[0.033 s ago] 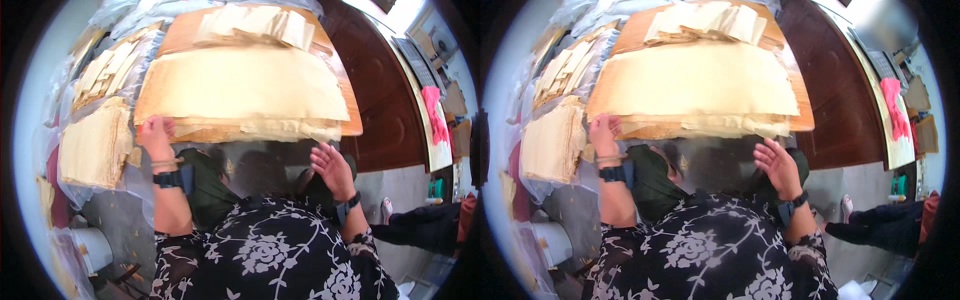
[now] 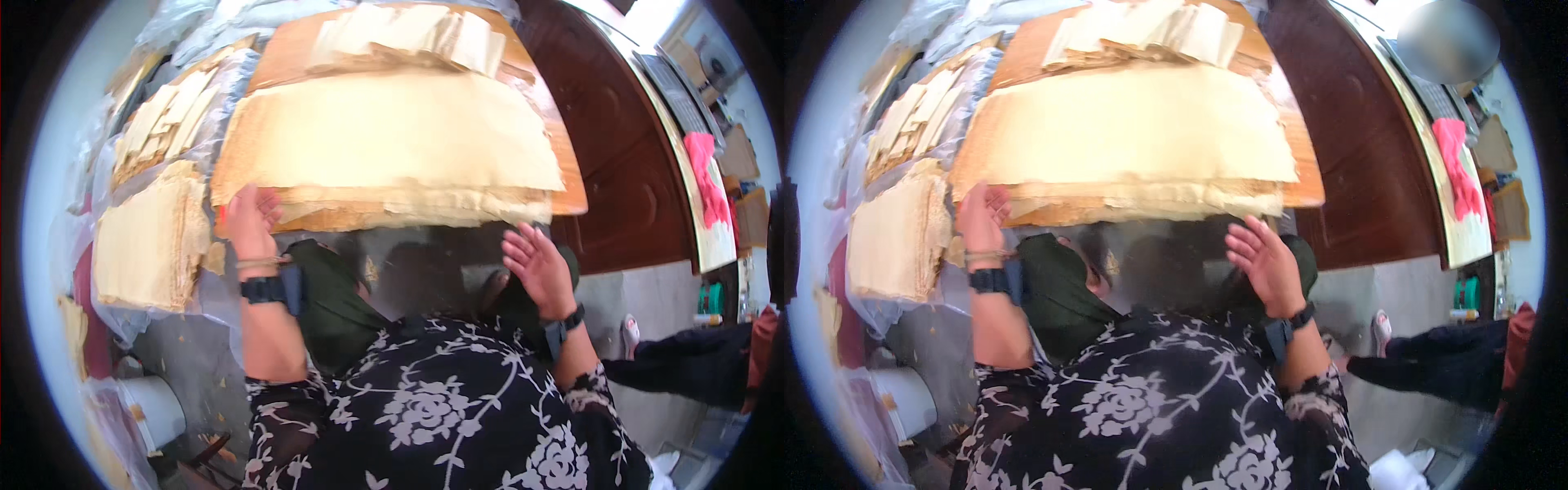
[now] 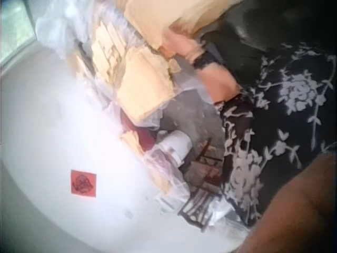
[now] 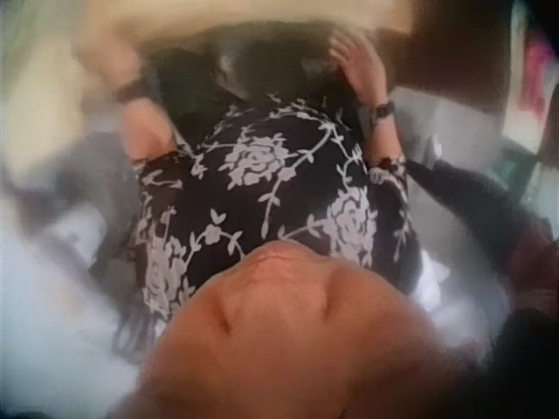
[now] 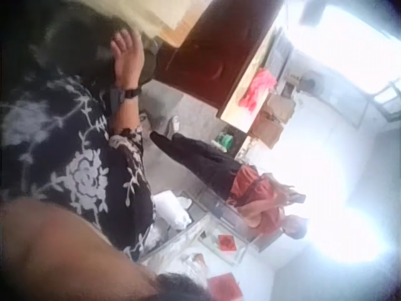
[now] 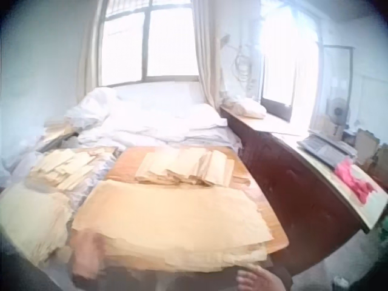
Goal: The recorder is peeling, folding, and stacking thin bean curd sheets on a wooden production table.
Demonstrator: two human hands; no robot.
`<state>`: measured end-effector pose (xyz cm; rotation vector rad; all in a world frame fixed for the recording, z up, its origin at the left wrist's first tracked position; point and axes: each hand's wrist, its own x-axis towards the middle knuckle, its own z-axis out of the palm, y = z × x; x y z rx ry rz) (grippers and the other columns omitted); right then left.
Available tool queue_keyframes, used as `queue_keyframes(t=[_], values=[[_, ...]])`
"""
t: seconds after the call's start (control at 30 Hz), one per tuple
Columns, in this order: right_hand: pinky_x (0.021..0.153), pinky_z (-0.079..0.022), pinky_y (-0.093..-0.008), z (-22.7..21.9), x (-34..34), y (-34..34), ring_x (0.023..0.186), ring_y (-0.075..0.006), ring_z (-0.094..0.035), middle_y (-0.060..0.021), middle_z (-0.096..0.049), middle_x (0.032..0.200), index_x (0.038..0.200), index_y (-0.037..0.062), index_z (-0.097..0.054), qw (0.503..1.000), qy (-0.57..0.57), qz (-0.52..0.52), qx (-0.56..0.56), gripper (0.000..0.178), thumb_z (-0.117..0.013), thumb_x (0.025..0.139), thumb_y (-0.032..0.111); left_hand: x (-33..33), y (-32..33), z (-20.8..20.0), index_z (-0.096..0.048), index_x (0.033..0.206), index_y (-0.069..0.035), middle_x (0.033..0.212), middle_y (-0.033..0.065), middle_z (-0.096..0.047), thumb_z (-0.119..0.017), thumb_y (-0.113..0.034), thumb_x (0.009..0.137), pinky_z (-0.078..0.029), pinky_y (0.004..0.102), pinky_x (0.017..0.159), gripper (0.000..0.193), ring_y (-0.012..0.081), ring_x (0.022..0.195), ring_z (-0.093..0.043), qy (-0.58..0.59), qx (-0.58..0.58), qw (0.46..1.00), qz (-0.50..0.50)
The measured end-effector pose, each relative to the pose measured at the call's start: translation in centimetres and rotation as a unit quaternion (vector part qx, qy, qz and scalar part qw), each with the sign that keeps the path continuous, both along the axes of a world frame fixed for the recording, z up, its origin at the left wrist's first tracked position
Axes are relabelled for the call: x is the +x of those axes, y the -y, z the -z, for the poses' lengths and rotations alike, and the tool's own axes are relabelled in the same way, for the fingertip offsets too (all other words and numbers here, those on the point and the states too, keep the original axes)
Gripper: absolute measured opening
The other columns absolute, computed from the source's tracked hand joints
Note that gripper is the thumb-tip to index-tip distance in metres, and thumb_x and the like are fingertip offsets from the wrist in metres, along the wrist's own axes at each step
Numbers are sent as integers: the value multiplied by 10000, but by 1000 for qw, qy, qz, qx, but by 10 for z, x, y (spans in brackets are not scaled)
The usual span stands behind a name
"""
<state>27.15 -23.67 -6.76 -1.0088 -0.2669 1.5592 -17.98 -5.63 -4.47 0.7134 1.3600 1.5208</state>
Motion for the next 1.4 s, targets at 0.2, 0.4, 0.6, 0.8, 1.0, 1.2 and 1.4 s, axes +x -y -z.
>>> queue_keyframes(t=[0.2,0.4,0.6,0.8,1.0,1.2,1.4], values=[[823,-592,-370,-13,13,-22,1023,-248,-694,-155,-675,1192,1367,7,-504,995,58,75,4,420,-567,1047,272,-6,-45,-3,-642,1126,-56,919,87,-711,-685,-407,973,-559,293,572,385,192,743,-693,30,-58,996,54],[762,-610,-337,-29,26,-37,988,-244,-710,-162,-679,1176,1293,19,-516,994,-31,100,-21,358,-573,1052,278,56,-74,-45,-684,1121,-28,975,152,-737,-597,-336,1021,-575,400,713,335,300,833,-713,-509,79,857,-18],[761,-623,-342,-18,44,-53,956,-232,-721,-152,-704,1130,1247,42,-549,988,-12,151,-13,332,-572,1056,312,219,-16,-52,-687,1172,-81,1152,146,-711,-602,-144,908,-565,424,853,284,310,1026,-676,-684,393,608,90],[663,-593,-289,-16,73,-69,763,-128,-667,-48,-675,943,1122,71,-589,985,43,161,-44,317,-663,1004,355,297,2,-21,-686,1153,-92,1129,97,-704,-648,-143,865,-568,376,819,295,278,974,-655,-748,333,517,249],[609,-546,-232,-25,91,-90,666,-66,-585,28,-607,797,1068,93,-607,979,149,97,-98,257,-677,989,328,301,7,-21,-644,1253,-82,1214,87,-653,-691,-212,854,-542,392,862,422,278,1065,-616,-743,316,526,267],[606,-530,-262,-36,44,-68,663,-71,-579,32,-619,791,991,103,-637,996,70,52,-28,156,-662,998,257,284,40,-30,-523,1437,-81,1331,117,-607,-725,-230,840,-455,425,1013,647,323,1196,-579,-681,369,580,254],[718,-578,-286,-40,-45,-14,749,-118,-668,-76,-733,996,1178,16,-648,972,83,-220,27,255,-659,1007,205,218,56,-16,-666,1281,-79,1254,140,-675,-722,-129,831,-488,426,1000,456,312,1173,-628,-618,356,649,265]])
